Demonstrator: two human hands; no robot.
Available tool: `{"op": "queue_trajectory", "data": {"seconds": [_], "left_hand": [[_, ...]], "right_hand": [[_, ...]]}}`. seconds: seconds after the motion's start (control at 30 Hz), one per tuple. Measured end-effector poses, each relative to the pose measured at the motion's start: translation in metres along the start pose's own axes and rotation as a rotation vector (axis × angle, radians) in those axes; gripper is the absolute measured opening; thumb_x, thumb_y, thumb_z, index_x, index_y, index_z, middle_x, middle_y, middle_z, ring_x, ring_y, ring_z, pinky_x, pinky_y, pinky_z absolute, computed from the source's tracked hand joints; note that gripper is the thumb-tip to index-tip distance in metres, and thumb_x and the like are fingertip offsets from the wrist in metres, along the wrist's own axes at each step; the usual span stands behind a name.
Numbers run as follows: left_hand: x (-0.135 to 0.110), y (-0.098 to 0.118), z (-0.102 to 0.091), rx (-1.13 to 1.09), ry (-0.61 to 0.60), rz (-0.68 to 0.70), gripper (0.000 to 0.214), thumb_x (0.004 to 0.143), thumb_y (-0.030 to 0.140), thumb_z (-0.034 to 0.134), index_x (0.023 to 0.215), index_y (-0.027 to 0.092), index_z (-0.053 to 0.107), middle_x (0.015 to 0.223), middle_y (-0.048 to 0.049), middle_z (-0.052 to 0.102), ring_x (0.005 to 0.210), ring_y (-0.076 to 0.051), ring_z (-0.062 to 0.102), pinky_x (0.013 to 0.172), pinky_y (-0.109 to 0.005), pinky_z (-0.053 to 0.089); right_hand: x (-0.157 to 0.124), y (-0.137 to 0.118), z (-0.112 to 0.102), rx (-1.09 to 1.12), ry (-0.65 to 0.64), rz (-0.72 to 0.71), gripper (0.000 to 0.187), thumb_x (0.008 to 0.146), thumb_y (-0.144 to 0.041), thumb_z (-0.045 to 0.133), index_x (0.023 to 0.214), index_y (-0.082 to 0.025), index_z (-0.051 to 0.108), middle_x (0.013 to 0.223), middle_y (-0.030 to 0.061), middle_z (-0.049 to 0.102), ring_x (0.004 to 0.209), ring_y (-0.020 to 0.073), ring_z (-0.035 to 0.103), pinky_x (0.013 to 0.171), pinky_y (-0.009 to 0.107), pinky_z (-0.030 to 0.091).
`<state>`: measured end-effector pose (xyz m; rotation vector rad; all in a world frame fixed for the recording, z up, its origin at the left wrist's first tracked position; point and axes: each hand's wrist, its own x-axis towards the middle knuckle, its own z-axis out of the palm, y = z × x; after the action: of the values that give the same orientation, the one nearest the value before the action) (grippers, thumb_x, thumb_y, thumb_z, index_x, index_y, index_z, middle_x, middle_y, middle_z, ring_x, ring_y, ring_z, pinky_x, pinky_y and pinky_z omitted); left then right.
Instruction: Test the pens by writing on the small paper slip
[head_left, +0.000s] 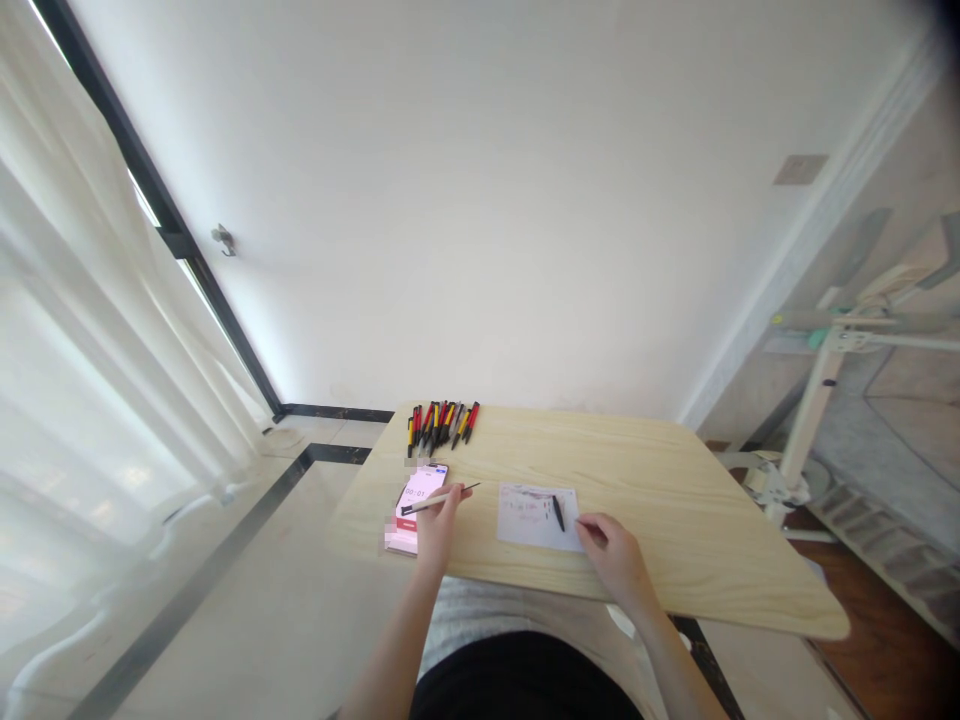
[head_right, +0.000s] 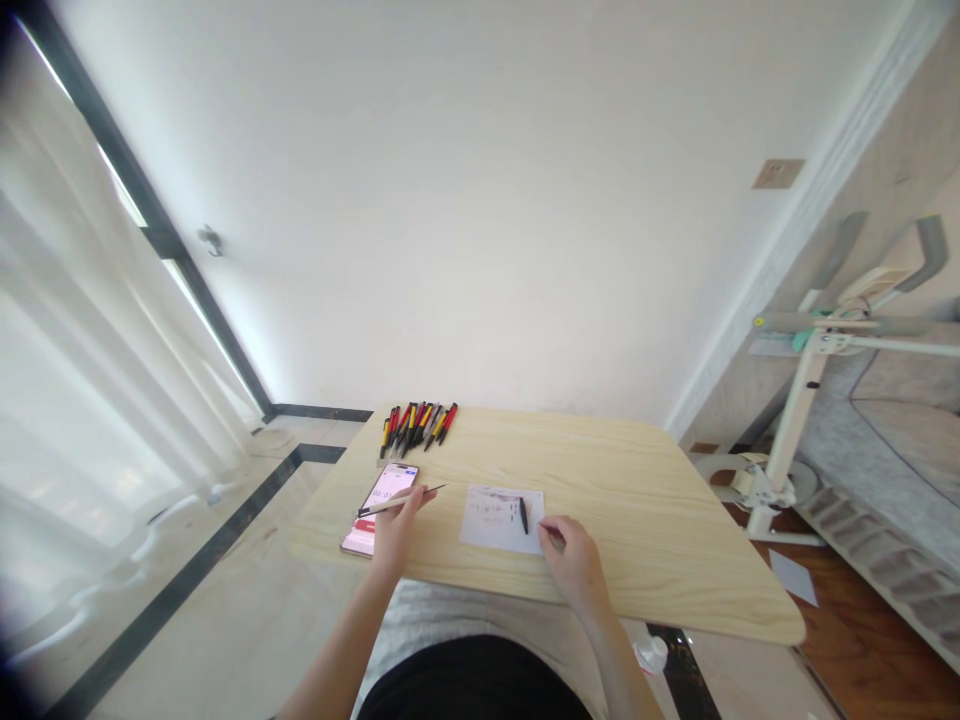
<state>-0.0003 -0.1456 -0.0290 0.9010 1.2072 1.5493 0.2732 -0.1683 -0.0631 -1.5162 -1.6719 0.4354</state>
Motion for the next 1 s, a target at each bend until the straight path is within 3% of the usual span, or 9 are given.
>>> {"op": "queue_trajectory", "data": {"seconds": [0.67,1.0], "left_hand": [[0.01,-0.002,-0.026,0.285,0.066,0.131,0.025,0.072,0.037,0.059,0.081,0.014,0.066,0.08,-0.0082,0.07,0.089,-0.025,0.061,0.085,-0.035,0.038],[0.016,0.0,-0.037,0.27,0.1,0.105,0.023,0.068,0.035,0.062,0.075,0.014,0.067,0.076,-0.0088,0.07,0.084,-0.025,0.062,0.08,-0.034,0.042]], "right_hand": [[0.0,0.003,0.0,-0.008,-0.014,-0.003,0.023,0.076,-0.032,0.047,0.082,-0.017,0.063,0.084,0.0075,0.064,0.08,0.02,0.058,0.075,0.033,0.046],[-0.001,0.0,-0.001,-0.02,-0.02,-0.004,0.022,0.078,-0.033,0.047,0.083,-0.017,0.062,0.084,0.0074,0.064,0.08,0.0192,0.058,0.075,0.032,0.046]]}}
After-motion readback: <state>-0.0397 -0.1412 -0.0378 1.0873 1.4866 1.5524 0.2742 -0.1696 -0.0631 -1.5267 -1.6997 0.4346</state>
